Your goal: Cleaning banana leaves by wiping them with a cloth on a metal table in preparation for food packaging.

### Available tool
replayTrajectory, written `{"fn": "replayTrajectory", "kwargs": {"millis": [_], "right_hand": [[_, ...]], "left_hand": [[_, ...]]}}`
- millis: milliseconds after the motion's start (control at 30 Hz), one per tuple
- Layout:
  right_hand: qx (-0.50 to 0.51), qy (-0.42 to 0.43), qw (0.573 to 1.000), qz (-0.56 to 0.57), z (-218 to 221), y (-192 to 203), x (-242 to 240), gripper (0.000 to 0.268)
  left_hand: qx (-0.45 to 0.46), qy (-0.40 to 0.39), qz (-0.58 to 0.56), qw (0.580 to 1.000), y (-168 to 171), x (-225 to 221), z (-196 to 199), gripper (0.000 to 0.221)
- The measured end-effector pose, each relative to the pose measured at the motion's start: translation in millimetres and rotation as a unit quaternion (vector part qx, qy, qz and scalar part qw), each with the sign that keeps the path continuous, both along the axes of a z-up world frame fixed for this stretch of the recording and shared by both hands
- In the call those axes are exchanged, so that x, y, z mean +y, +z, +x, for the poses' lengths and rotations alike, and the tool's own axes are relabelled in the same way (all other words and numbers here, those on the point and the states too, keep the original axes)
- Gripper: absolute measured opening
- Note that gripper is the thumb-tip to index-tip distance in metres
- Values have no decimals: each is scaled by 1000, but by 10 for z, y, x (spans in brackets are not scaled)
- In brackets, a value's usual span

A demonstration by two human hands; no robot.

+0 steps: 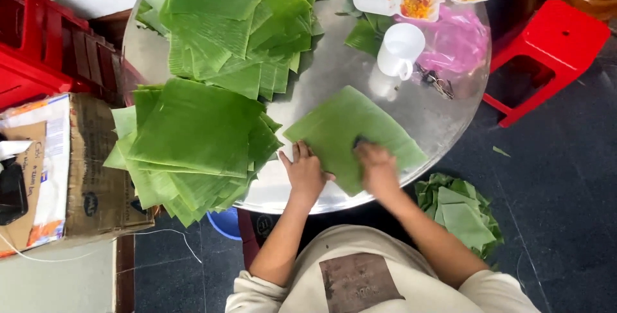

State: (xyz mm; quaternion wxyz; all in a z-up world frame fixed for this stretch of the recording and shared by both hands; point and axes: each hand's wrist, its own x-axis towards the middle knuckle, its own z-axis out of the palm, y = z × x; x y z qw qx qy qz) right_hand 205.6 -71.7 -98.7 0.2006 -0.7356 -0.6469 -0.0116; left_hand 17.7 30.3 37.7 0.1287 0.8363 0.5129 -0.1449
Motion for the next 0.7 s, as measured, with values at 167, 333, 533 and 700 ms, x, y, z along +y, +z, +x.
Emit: {"fn": "replayTrajectory", "kwargs": {"millis": [167, 333, 533, 700], "right_hand": [[-55, -157, 986, 1, 680, 181, 26, 48], [30, -126, 991, 30, -1, -100, 114, 36], [-12, 84, 996, 7, -556, 194, 80, 47], [-16, -79, 997, 5, 540, 206, 114, 45]], "left_hand": [[-4, 2, -2, 1000, 57, -13, -9, 95], [-2, 12, -12, 1000, -10, 9, 23, 92], [29, 4, -9, 1000, -73, 46, 55, 98], [8, 8, 1, 1000, -101, 21, 38, 95]]}}
